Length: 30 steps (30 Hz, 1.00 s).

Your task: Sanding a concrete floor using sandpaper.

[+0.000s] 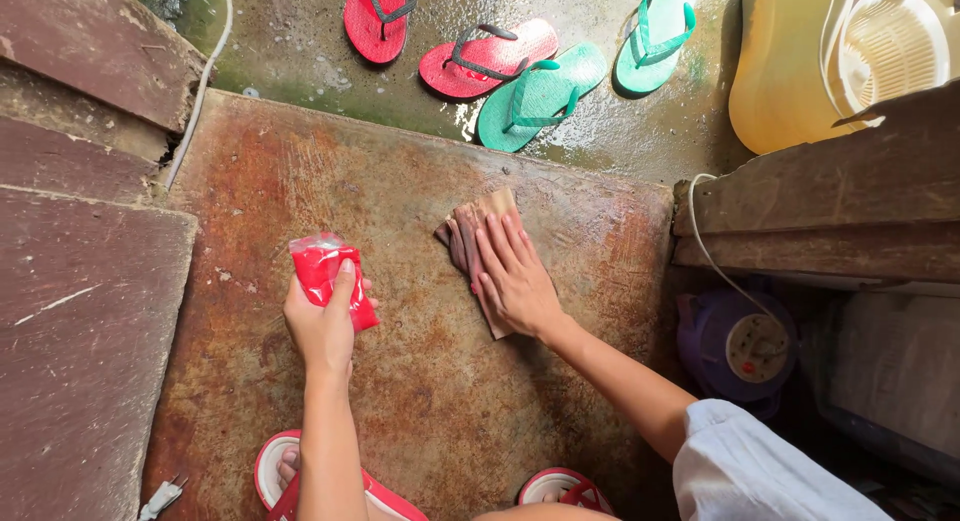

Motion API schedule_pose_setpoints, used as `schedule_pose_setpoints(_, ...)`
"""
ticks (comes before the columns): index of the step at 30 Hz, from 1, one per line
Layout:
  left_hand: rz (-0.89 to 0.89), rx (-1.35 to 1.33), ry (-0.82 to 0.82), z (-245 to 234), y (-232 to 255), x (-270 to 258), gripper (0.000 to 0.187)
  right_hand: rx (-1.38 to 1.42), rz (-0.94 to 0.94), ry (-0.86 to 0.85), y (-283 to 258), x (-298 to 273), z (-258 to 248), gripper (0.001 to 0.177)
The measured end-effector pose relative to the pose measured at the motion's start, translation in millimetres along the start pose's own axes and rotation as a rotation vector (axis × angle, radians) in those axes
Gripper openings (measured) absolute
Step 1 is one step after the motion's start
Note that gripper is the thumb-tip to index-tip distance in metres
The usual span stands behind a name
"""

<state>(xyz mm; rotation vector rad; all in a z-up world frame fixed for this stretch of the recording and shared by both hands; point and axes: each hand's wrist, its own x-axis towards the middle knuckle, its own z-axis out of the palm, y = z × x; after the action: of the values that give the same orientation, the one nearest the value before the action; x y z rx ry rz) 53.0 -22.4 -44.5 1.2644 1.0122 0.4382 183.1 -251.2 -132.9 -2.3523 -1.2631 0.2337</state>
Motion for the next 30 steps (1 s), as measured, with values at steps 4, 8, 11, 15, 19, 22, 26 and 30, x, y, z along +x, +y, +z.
schedule_pose_setpoints(4,-0.006,0.003,-0.011,5,0,2,0.026,-0.131,0.000,0.039,-10,-10,12,0.064)
schedule_pose_setpoints(8,-0.017,0.008,-0.019,5,-1,2,0.028,-0.095,-0.173,-0.034,6,-48,27,0.064)
schedule_pose_setpoints(11,-0.019,0.006,0.001,3,7,3,0.029,-0.245,0.140,0.161,64,-61,24,0.055)
schedule_pose_setpoints(15,-0.042,0.031,-0.003,6,3,0,0.029,-0.301,0.442,0.234,48,36,19,0.060)
schedule_pose_setpoints(19,-0.046,0.015,-0.016,17,0,0,0.026,-0.137,0.175,0.232,-41,90,49,0.065)
schedule_pose_setpoints(22,-0.037,-0.009,-0.024,20,7,2,0.028,0.023,-0.101,0.146,-79,54,47,0.066)
schedule_pose_setpoints(26,-0.060,0.058,-0.012,14,26,7,0.029,-0.168,0.016,0.060,-12,-19,18,0.068)
schedule_pose_setpoints(30,-0.021,0.063,0.015,-1,20,8,0.031,-0.366,0.421,0.259,90,-24,-10,0.060)
